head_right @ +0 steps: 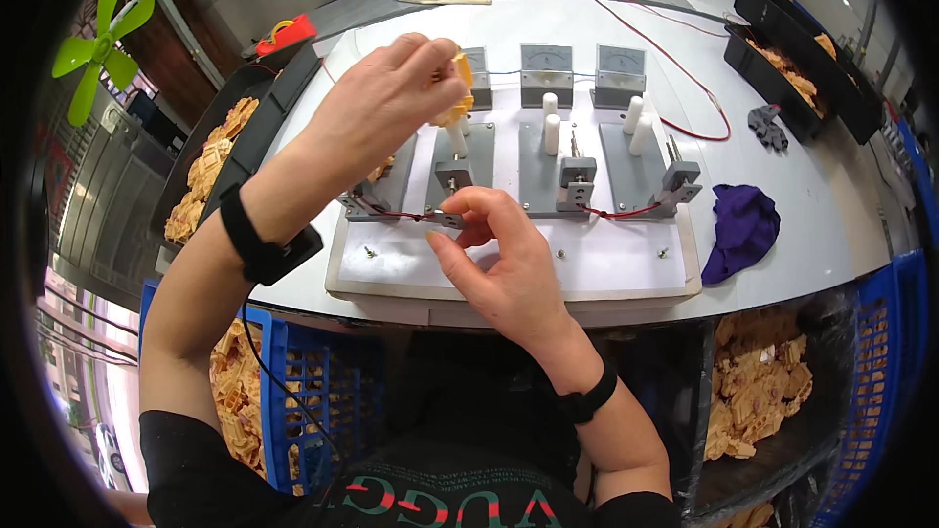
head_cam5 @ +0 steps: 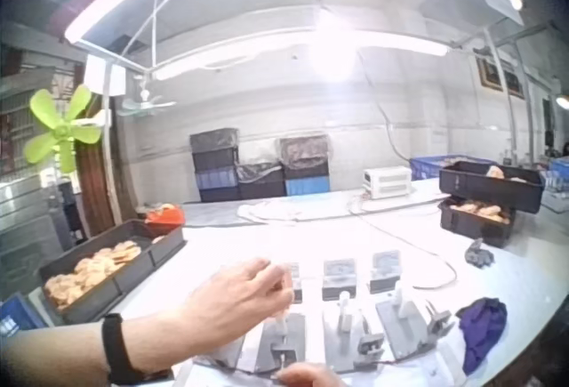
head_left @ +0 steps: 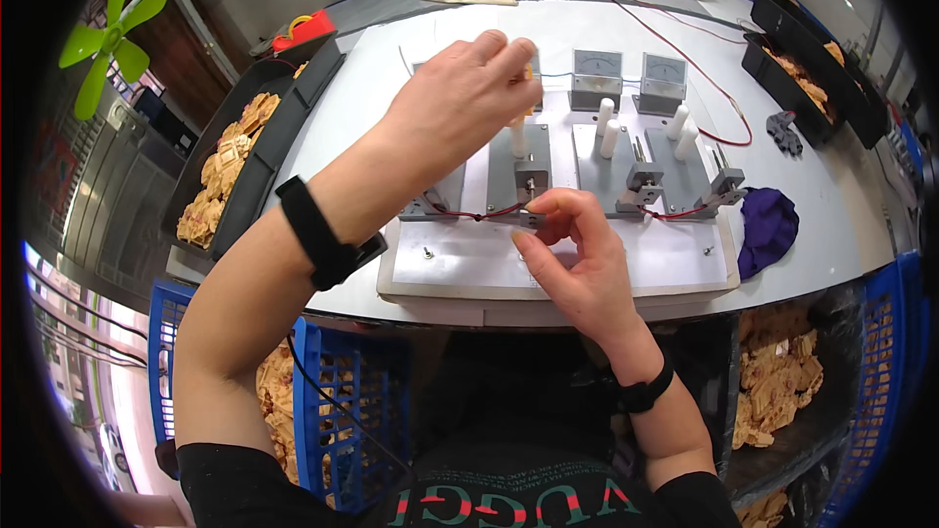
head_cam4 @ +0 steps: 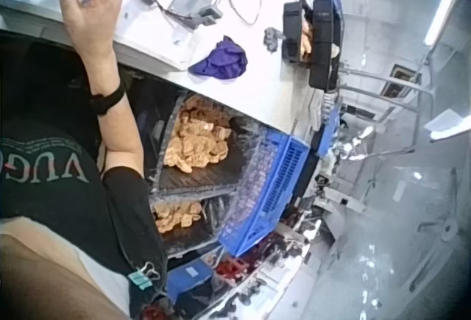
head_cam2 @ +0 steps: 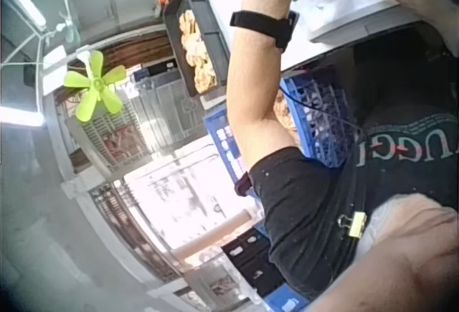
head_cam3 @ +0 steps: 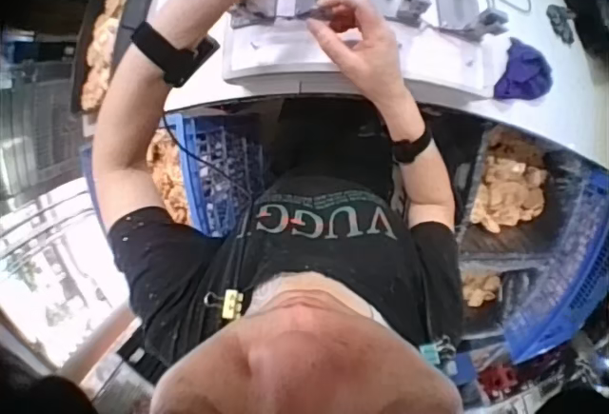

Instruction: Checking the functionality of plastic components using a testing rig at a workstation.

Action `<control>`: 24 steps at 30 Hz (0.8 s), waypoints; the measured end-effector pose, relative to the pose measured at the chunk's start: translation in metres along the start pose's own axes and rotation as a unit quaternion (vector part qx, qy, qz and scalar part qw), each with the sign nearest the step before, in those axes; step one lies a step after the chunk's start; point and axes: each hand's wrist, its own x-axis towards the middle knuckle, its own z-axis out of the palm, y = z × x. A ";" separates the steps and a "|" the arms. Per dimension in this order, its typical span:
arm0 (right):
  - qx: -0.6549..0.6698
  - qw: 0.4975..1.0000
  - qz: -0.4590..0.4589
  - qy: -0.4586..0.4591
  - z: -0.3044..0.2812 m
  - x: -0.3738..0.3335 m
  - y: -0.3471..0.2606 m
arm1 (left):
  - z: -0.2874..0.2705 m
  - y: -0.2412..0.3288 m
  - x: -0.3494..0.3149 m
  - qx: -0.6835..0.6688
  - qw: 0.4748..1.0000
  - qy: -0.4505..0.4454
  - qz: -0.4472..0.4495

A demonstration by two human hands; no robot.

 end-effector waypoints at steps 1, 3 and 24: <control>0.004 1.000 -0.003 -0.006 -0.001 0.000 0.001 | 0.000 0.000 -0.002 -0.018 0.999 0.026 0.004; 0.008 1.000 -0.002 -0.010 -0.002 0.000 0.002 | -0.003 -0.001 -0.011 -0.115 0.993 -0.036 -0.011; 0.020 0.997 0.075 -0.014 0.007 -0.001 0.009 | -0.108 0.036 -0.233 -0.338 0.780 0.003 -0.526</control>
